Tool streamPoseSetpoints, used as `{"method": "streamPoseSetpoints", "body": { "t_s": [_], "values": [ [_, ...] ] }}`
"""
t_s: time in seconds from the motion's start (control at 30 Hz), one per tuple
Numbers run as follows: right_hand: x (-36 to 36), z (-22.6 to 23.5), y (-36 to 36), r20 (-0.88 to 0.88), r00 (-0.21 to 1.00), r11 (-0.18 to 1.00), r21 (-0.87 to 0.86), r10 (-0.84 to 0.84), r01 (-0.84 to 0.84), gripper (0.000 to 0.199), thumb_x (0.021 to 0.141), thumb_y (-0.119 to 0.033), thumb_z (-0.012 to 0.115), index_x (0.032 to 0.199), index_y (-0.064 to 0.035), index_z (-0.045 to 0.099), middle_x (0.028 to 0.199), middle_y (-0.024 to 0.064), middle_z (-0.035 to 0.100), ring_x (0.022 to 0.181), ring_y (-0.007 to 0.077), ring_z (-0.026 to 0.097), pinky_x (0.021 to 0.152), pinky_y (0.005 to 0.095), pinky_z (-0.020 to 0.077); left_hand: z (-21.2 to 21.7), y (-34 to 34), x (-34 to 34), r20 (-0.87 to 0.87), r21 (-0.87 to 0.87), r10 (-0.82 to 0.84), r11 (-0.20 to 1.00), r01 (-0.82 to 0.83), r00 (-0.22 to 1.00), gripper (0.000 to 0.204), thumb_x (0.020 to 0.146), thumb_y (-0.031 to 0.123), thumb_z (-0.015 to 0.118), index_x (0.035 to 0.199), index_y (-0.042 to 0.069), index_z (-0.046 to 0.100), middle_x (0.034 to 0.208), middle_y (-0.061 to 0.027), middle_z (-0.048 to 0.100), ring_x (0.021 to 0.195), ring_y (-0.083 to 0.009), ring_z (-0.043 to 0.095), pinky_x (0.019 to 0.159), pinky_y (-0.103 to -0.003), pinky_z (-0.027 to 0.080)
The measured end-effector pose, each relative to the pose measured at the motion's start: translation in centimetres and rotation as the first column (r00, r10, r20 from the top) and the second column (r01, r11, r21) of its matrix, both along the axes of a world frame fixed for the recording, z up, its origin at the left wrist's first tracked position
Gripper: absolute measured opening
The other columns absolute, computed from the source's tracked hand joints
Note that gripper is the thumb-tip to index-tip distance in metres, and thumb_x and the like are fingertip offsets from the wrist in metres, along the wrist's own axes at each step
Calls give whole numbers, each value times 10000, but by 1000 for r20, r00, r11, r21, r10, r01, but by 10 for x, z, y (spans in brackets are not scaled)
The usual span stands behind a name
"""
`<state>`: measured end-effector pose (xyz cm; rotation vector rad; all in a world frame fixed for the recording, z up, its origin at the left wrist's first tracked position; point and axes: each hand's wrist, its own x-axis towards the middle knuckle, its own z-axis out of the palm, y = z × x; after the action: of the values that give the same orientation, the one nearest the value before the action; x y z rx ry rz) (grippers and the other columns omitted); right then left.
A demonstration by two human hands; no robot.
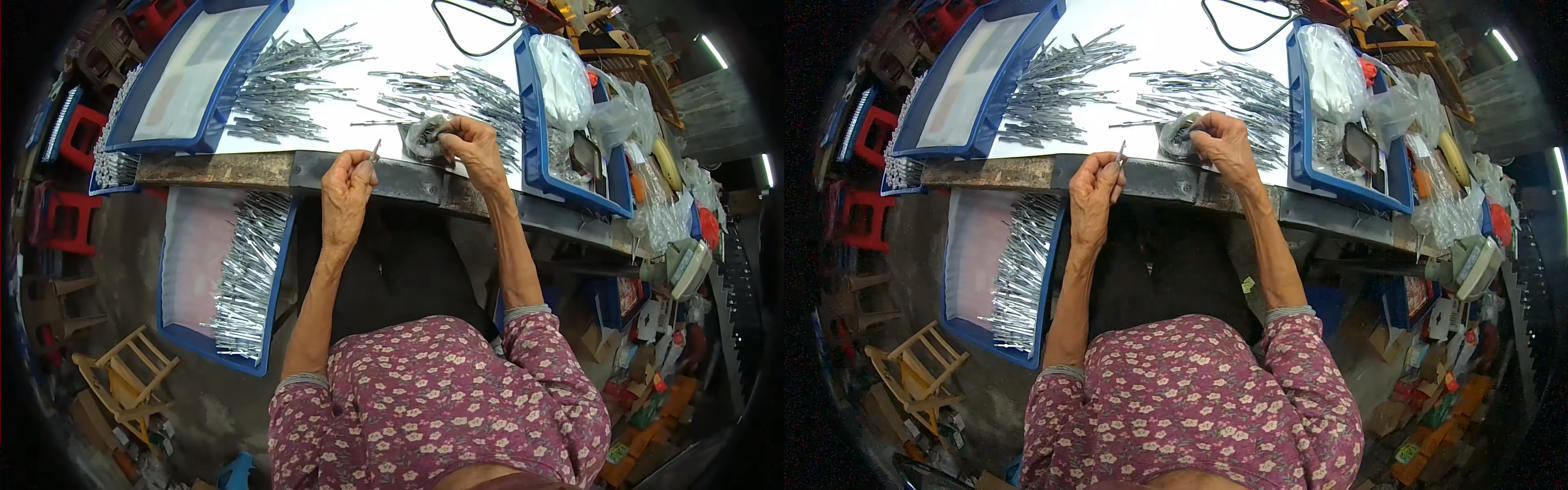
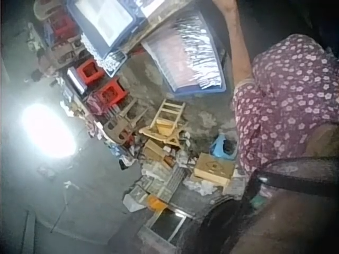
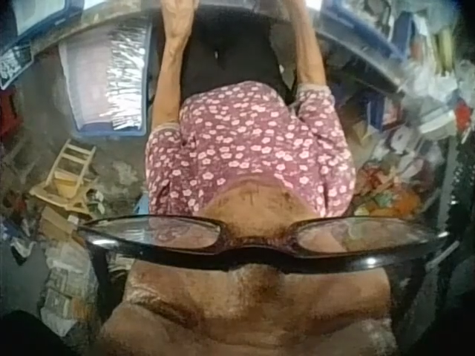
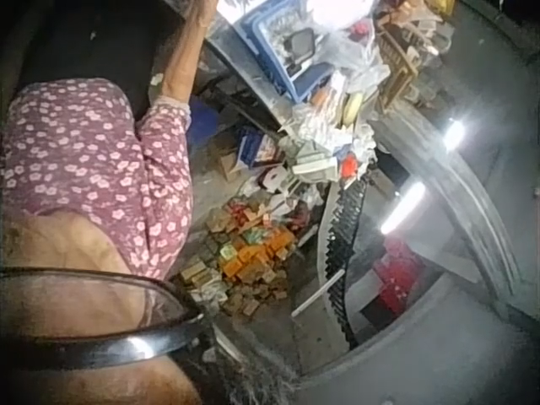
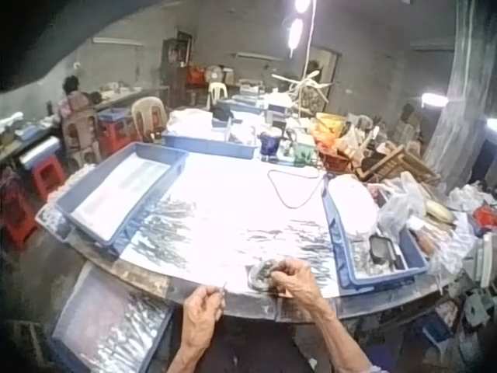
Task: The recorder is assembling small metal pins using a manual jig on a workbench in a workshop setting.
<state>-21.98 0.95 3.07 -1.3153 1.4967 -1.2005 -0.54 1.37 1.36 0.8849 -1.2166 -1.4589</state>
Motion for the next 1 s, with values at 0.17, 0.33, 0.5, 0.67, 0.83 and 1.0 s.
{"method": "streamPoseSetpoints", "body": {
  "t_s": [0.17, 0.33, 0.5, 0.67, 0.83, 1.0],
  "values": [
    [4, 3, 4, 416, 909, 1000, -6, 26, -26, 46, 755, 12, 564, 793, 36, 561, 634, 54, 550, 525, 79, 498, 467, 198, 387, 14, 11, -10, -45, 67, -98, 993, 101, 994, 184, 895, 170, 482, 942, 2, 541, 680, 8, 498, 528, -19, 373, 455, -153, 275],
    [5, -4, 6, 528, 847, 997, -66, 61, -30, 71, 749, 10, 587, 816, 24, 567, 637, 53, 565, 541, 82, 531, 469, 190, 407, 14, 15, -16, -61, 96, -153, 983, 158, 986, 132, 884, 119, 480, 911, 6, 542, 672, 25, 476, 561, -12, 386, 485, -146, 310],
    [9, -4, 9, 521, 850, 995, -97, 79, -32, 109, 742, -8, 610, 844, 18, 580, 642, 46, 583, 545, 76, 555, 461, 174, 423, 15, 18, -19, -43, 94, -180, 979, 183, 983, 122, 876, 106, 481, 903, 3, 541, 664, 21, 476, 559, -25, 391, 489, -155, 319],
    [13, -1, 13, 519, 852, 997, -59, 72, -48, 151, 746, -24, 622, 887, 13, 581, 658, 40, 585, 547, 73, 554, 460, 171, 423, 10, 19, -21, -24, 58, -182, 981, 184, 983, 177, 893, 161, 478, 946, 5, 541, 672, 7, 492, 519, -21, 364, 457, -148, 276],
    [18, 3, 18, 520, 850, 997, -58, 80, -58, 144, 776, -42, 612, 904, 8, 567, 725, 52, 589, 582, 84, 536, 486, 175, 396, 12, 21, -24, -61, 61, -200, 977, 204, 978, 179, 895, 168, 478, 946, 8, 540, 674, 5, 495, 518, -20, 369, 452, -147, 275],
    [24, 7, 20, 546, 832, 995, -63, 97, -75, 135, 806, -83, 596, 905, 3, 562, 729, 32, 568, 592, 88, 542, 497, 176, 404, 16, 21, -23, -114, 141, -213, 963, 228, 970, 106, 875, 103, 499, 899, 4, 528, 656, 21, 464, 536, -7, 362, 462, -142, 284]
  ]
}}
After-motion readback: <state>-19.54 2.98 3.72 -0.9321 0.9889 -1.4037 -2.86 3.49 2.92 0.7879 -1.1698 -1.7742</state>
